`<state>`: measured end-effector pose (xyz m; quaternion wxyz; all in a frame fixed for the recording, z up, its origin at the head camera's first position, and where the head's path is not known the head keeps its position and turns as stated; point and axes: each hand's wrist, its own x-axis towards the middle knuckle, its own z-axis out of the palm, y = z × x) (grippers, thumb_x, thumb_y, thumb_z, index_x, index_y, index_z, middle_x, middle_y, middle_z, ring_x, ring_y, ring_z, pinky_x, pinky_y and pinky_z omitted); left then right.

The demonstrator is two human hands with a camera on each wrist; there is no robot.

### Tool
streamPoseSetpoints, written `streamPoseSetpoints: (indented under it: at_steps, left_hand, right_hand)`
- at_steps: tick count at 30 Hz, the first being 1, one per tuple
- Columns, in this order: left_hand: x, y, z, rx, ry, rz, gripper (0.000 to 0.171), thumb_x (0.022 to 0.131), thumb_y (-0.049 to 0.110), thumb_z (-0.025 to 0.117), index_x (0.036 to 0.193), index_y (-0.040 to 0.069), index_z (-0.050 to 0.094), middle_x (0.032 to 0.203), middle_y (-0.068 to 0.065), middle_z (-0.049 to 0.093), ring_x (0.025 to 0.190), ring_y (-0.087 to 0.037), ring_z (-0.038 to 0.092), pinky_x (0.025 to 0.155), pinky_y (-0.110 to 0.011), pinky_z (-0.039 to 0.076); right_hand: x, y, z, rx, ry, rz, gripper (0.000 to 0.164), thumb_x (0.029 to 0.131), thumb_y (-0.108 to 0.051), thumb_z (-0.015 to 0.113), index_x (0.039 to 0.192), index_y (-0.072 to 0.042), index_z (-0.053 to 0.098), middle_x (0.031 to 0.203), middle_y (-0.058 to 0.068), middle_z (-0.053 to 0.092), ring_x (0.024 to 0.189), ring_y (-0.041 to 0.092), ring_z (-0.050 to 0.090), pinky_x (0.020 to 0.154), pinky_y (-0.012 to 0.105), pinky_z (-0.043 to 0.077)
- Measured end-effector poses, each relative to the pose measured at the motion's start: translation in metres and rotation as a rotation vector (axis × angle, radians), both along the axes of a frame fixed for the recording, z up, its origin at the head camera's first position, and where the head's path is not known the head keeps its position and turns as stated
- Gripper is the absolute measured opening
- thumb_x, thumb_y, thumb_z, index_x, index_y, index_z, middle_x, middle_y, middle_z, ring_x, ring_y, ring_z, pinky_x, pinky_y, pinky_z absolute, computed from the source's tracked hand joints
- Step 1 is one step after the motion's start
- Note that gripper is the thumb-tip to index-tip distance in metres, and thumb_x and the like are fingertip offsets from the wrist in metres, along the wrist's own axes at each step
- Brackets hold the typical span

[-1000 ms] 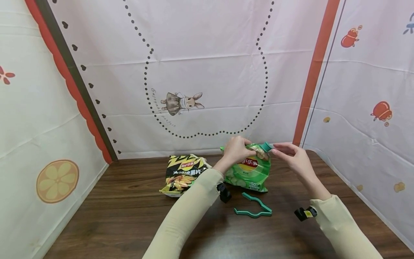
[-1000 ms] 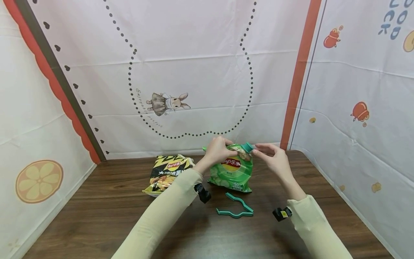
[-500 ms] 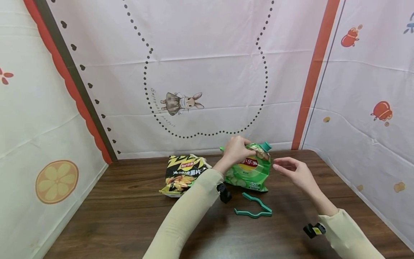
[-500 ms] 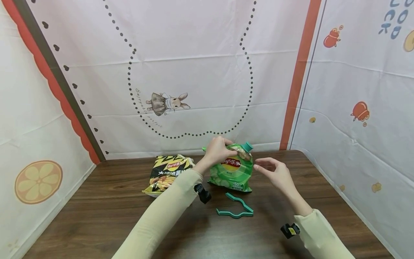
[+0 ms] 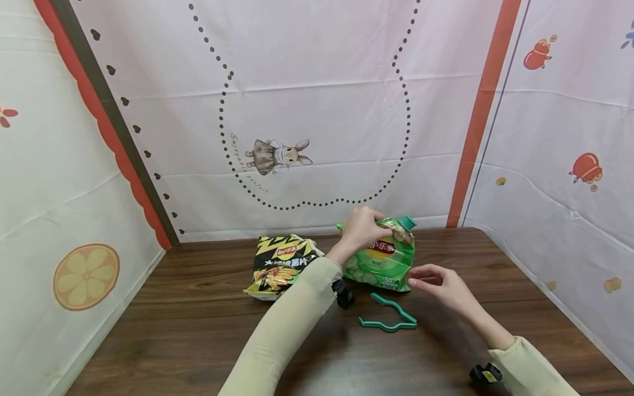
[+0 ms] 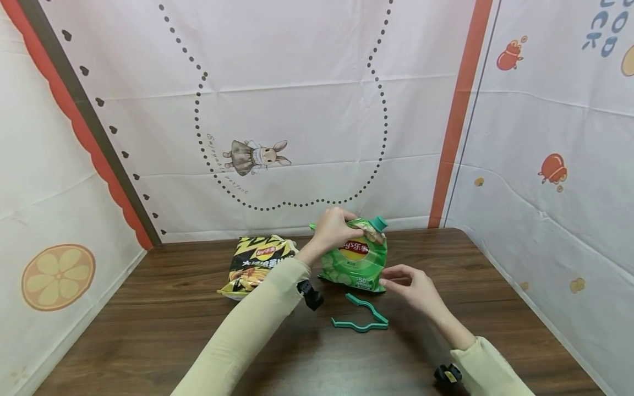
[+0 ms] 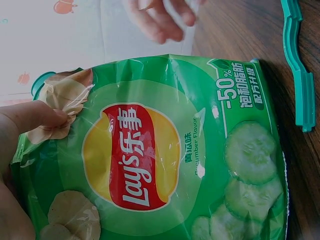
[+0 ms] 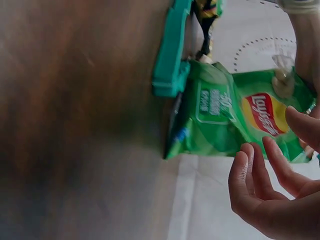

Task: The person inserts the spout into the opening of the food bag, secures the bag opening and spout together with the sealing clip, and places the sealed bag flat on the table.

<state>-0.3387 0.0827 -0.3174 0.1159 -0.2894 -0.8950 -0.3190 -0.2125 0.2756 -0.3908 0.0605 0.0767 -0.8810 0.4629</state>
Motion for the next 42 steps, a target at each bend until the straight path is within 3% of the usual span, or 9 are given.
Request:
streamPoseSetpoints:
  at_steps: [4, 9, 17, 22, 26, 30, 34, 42]
  left_hand:
    - [0.0, 0.0, 0.0, 0.004, -0.011, 0.0, 0.032, 0.079, 0.027, 0.073, 0.11, 0.017, 0.073, 0.096, 0.0, 0.074, 0.041, -0.001, 0.045, 0.037, -0.017, 0.025]
    - [-0.001, 0.0, 0.0, 0.004, -0.011, -0.002, 0.03, 0.079, 0.027, 0.073, 0.107, 0.018, 0.074, 0.094, 0.001, 0.074, 0.044, -0.001, 0.05, 0.038, -0.016, 0.028]
    - [-0.005, 0.0, -0.002, 0.026, 0.036, -0.015, 0.016, 0.075, 0.025, 0.073, 0.091, 0.021, 0.077, 0.074, 0.009, 0.071, 0.042, -0.002, 0.043, 0.038, -0.017, 0.026]
    - [-0.005, 0.0, -0.002, 0.031, 0.019, -0.012, 0.02, 0.076, 0.025, 0.074, 0.095, 0.02, 0.077, 0.081, 0.006, 0.073, 0.045, -0.003, 0.049, 0.039, -0.018, 0.031]
    - [-0.005, -0.001, -0.001, 0.039, -0.003, -0.014, 0.021, 0.076, 0.025, 0.074, 0.096, 0.019, 0.077, 0.082, 0.006, 0.073, 0.045, -0.003, 0.051, 0.039, -0.018, 0.033]
    - [-0.005, -0.001, -0.001, 0.047, -0.015, -0.016, 0.02, 0.076, 0.024, 0.074, 0.094, 0.019, 0.077, 0.077, 0.006, 0.072, 0.044, -0.003, 0.051, 0.039, -0.018, 0.033]
    - [-0.004, -0.001, -0.001, 0.048, -0.014, -0.022, 0.02, 0.076, 0.024, 0.074, 0.095, 0.018, 0.077, 0.08, 0.006, 0.073, 0.044, -0.003, 0.049, 0.039, -0.018, 0.032]
    - [-0.004, -0.001, 0.0, 0.037, -0.002, -0.03, 0.015, 0.077, 0.025, 0.073, 0.091, 0.019, 0.077, 0.076, 0.007, 0.072, 0.042, -0.003, 0.045, 0.04, -0.017, 0.027]
  right_hand:
    - [0.002, -0.002, -0.006, -0.042, -0.067, 0.042, 0.039, 0.091, -0.025, 0.065, 0.12, 0.001, 0.06, 0.115, 0.018, 0.065, 0.1, 0.026, 0.064, 0.075, 0.03, 0.054]
    - [0.004, -0.002, -0.013, -0.082, -0.143, 0.103, 0.041, 0.091, -0.023, 0.064, 0.122, 0.004, 0.058, 0.115, 0.02, 0.064, 0.101, 0.025, 0.063, 0.075, 0.037, 0.055]
    - [0.006, -0.005, -0.023, -0.061, -0.287, 0.132, 0.045, 0.088, -0.031, 0.066, 0.12, 0.0, 0.06, 0.117, 0.015, 0.063, 0.097, 0.017, 0.059, 0.076, 0.037, 0.054]
    - [0.006, -0.007, -0.026, -0.039, -0.351, 0.176, 0.044, 0.088, -0.031, 0.067, 0.12, -0.001, 0.061, 0.116, 0.014, 0.063, 0.092, 0.014, 0.058, 0.072, 0.034, 0.053]
    - [0.005, -0.007, -0.028, -0.035, -0.349, 0.252, 0.042, 0.088, -0.026, 0.068, 0.119, 0.0, 0.06, 0.115, 0.017, 0.063, 0.091, 0.016, 0.057, 0.068, 0.035, 0.051]
    - [0.004, -0.007, -0.031, -0.021, -0.288, 0.326, 0.039, 0.087, -0.021, 0.069, 0.117, 0.002, 0.061, 0.115, 0.021, 0.062, 0.097, 0.024, 0.06, 0.07, 0.031, 0.051]
    - [0.003, -0.007, -0.033, -0.005, -0.242, 0.356, 0.038, 0.084, -0.018, 0.072, 0.115, 0.002, 0.062, 0.115, 0.022, 0.062, 0.102, 0.03, 0.061, 0.076, 0.022, 0.05]
    - [-0.001, -0.004, -0.033, 0.005, -0.243, 0.418, 0.038, 0.083, -0.017, 0.073, 0.115, 0.002, 0.063, 0.116, 0.023, 0.063, 0.103, 0.028, 0.061, 0.079, 0.02, 0.049]
